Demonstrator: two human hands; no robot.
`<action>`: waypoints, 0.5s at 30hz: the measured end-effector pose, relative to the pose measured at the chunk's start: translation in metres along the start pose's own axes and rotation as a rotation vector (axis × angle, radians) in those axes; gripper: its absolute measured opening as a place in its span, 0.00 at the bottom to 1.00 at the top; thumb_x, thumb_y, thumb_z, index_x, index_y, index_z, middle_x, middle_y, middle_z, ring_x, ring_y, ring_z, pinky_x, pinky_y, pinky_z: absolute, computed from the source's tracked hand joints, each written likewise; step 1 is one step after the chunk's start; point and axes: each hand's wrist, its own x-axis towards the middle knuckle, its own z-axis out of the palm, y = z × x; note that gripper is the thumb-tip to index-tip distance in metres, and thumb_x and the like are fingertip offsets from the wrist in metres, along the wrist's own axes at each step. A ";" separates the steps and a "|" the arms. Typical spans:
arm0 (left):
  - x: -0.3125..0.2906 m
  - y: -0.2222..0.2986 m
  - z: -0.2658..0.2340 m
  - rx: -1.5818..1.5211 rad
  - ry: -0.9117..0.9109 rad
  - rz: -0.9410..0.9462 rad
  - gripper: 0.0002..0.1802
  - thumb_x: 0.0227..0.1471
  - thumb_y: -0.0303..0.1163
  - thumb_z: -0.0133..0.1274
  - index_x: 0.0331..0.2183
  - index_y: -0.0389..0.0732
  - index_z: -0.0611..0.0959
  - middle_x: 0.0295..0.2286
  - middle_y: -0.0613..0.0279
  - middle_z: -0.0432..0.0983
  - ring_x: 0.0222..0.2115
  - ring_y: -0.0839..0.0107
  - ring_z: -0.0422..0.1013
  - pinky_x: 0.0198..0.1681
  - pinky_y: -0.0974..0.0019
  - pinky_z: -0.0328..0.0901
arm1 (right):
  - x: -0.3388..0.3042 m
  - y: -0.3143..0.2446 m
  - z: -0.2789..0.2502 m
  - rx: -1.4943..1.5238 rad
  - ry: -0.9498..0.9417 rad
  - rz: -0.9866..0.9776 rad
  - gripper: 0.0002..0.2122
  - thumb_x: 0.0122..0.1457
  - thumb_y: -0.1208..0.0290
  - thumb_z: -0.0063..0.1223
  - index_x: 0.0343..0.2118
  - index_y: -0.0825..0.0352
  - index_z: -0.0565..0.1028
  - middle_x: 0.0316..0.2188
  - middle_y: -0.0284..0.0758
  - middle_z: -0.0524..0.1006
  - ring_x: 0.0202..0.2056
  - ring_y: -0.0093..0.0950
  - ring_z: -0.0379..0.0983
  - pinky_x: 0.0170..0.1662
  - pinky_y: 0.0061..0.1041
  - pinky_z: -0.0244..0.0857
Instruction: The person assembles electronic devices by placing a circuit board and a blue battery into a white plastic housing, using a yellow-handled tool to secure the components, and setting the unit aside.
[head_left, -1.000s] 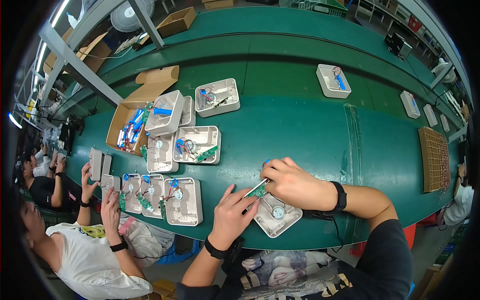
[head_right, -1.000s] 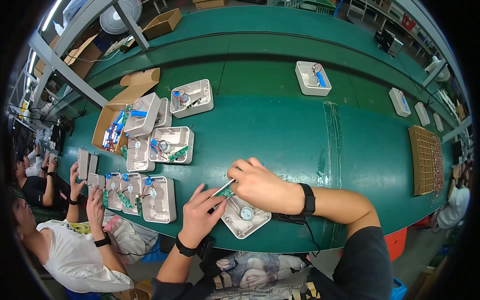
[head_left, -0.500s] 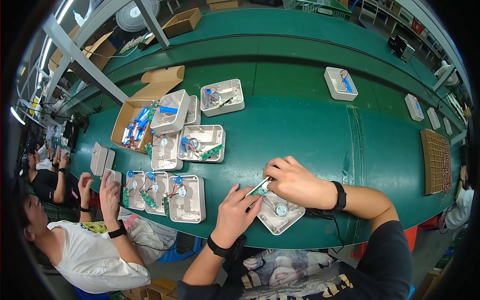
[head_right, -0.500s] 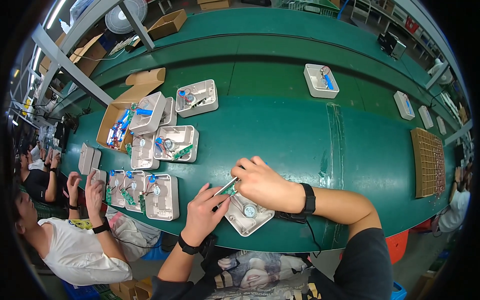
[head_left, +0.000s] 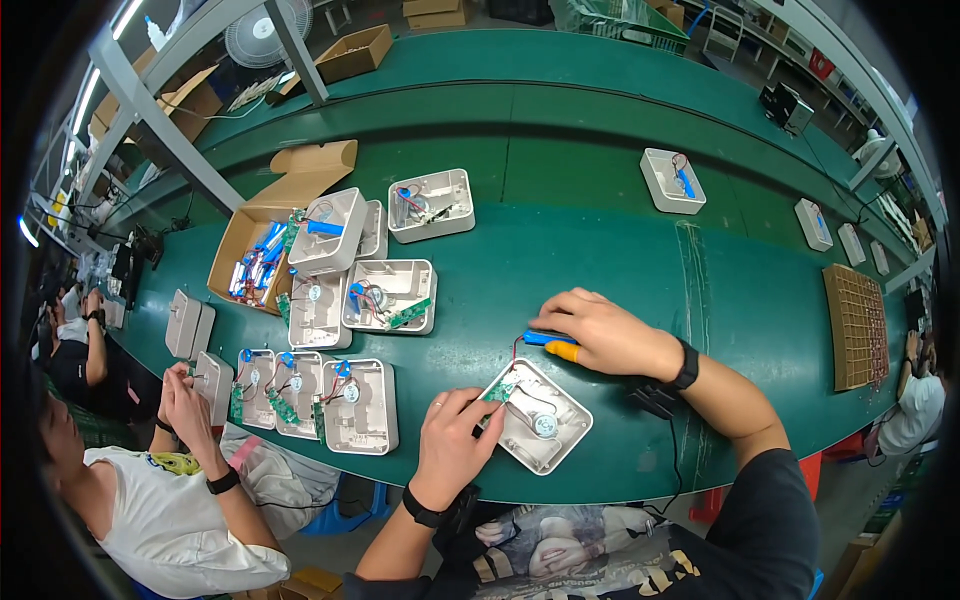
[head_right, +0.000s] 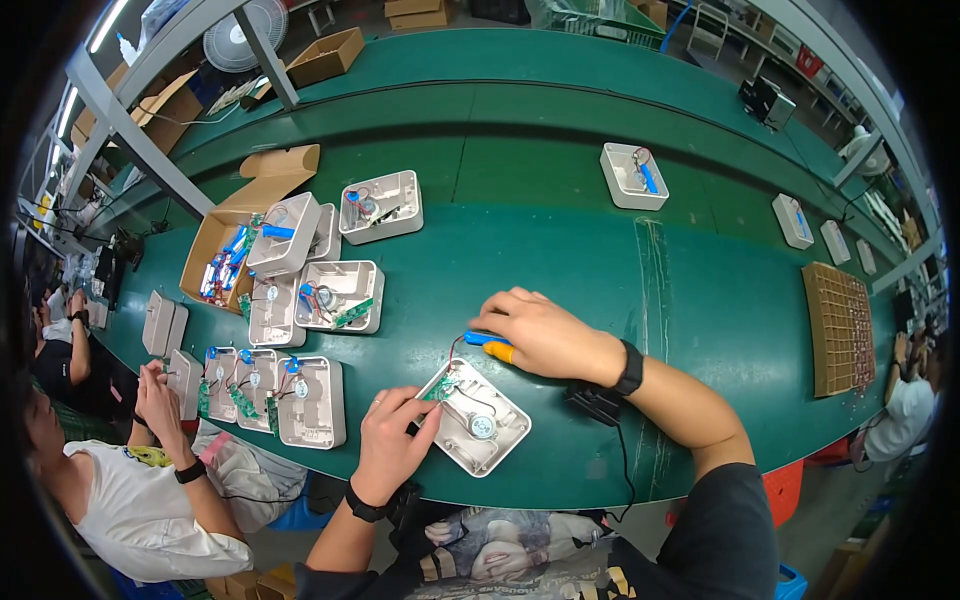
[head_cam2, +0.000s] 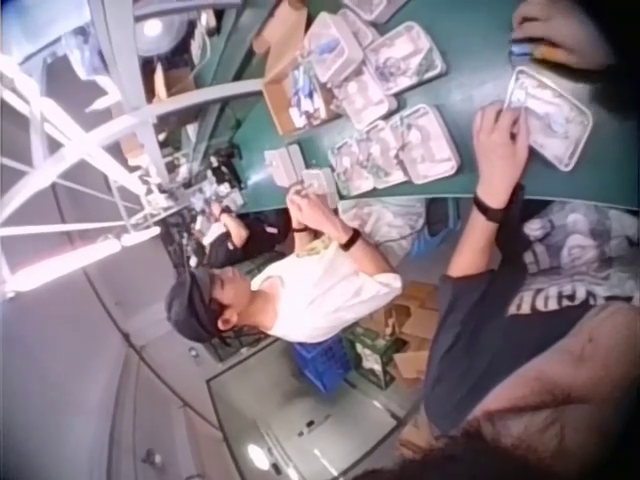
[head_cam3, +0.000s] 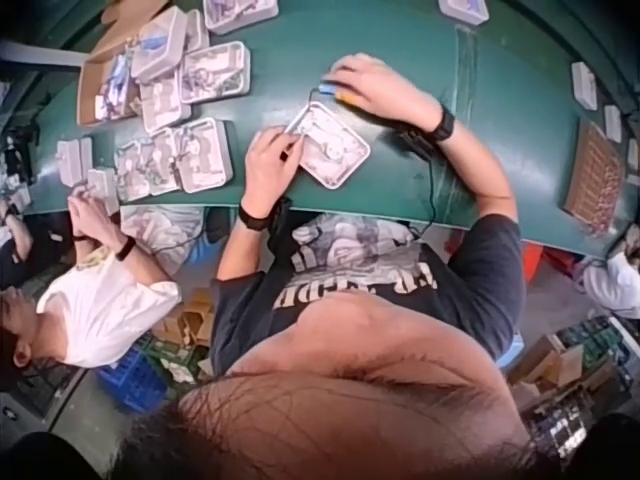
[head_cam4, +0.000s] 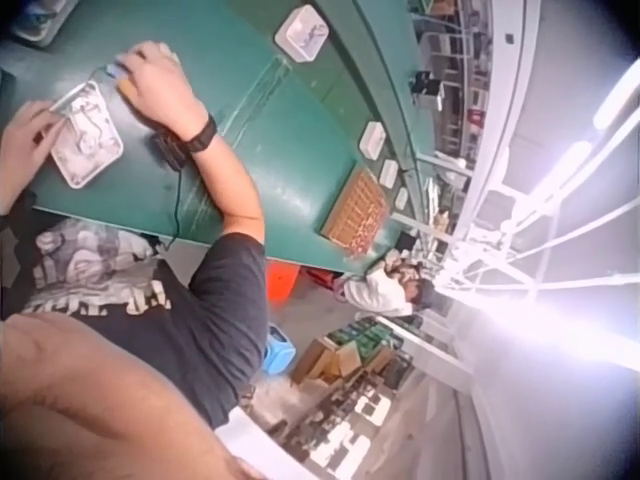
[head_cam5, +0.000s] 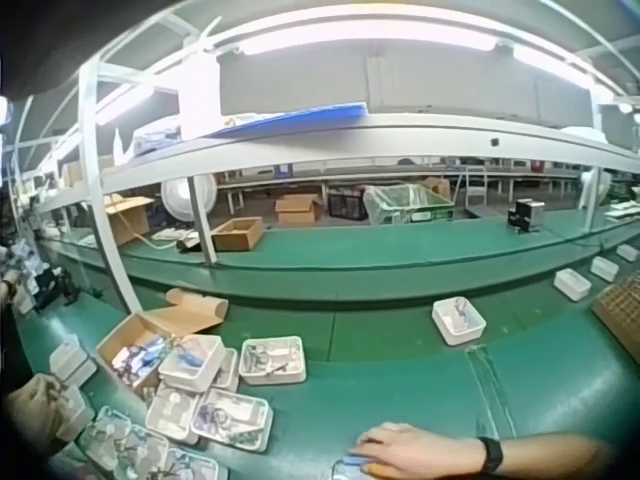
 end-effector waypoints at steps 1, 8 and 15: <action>0.000 0.000 0.000 0.010 0.010 0.007 0.05 0.52 0.26 0.69 0.32 0.37 0.89 0.36 0.55 0.82 0.35 0.52 0.77 0.42 0.54 0.72 | 0.001 0.001 0.006 -0.001 0.030 0.052 0.16 0.63 0.72 0.63 0.54 0.61 0.82 0.51 0.38 0.79 0.53 0.40 0.75 0.58 0.41 0.68; -0.004 -0.003 0.003 0.031 0.019 -0.012 0.05 0.52 0.28 0.69 0.33 0.40 0.90 0.35 0.58 0.80 0.36 0.56 0.76 0.42 0.54 0.71 | -0.002 -0.009 0.016 -0.186 0.135 0.052 0.16 0.62 0.70 0.65 0.53 0.60 0.83 0.48 0.37 0.79 0.50 0.38 0.75 0.57 0.39 0.68; -0.005 -0.002 0.002 0.015 0.034 -0.013 0.05 0.52 0.27 0.69 0.32 0.38 0.89 0.33 0.56 0.79 0.35 0.54 0.75 0.42 0.54 0.69 | -0.027 -0.045 0.007 -0.126 0.055 -0.093 0.12 0.59 0.67 0.66 0.46 0.61 0.86 0.51 0.37 0.78 0.56 0.38 0.72 0.55 0.39 0.65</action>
